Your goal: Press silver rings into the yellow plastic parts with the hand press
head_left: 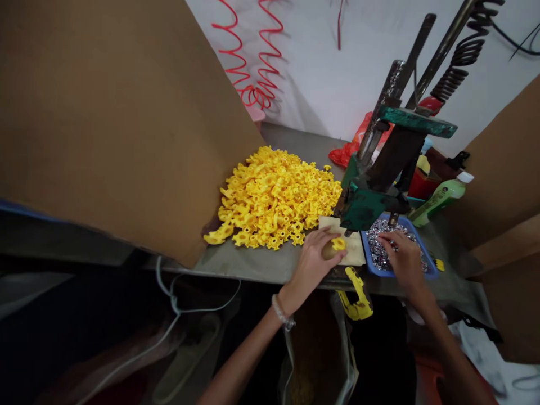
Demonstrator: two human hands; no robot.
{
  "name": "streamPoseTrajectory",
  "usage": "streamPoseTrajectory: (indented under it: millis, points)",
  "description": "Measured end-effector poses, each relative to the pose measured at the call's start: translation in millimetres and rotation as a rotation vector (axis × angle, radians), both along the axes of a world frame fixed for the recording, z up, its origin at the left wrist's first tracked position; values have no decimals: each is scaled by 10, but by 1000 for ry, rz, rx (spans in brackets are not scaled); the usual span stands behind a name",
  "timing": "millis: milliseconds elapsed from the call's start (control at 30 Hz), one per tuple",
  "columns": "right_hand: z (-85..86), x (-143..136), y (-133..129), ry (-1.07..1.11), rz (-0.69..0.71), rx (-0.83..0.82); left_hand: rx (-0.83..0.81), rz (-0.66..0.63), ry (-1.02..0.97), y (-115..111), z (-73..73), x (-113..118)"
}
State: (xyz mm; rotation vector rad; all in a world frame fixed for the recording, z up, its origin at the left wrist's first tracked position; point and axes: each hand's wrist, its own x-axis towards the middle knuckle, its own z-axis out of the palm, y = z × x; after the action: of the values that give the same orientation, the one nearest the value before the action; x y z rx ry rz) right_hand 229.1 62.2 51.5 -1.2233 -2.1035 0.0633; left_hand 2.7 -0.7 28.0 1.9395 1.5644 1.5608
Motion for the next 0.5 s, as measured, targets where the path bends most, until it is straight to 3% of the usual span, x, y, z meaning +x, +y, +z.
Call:
streamPoseTrajectory:
  millis: [300, 500]
  points:
    - [-32, 10, 50, 22, -122, 9, 32, 14, 6, 79, -151, 169]
    - [35, -286, -306, -61, 223, 115, 22, 3, 4, 78, -141, 170]
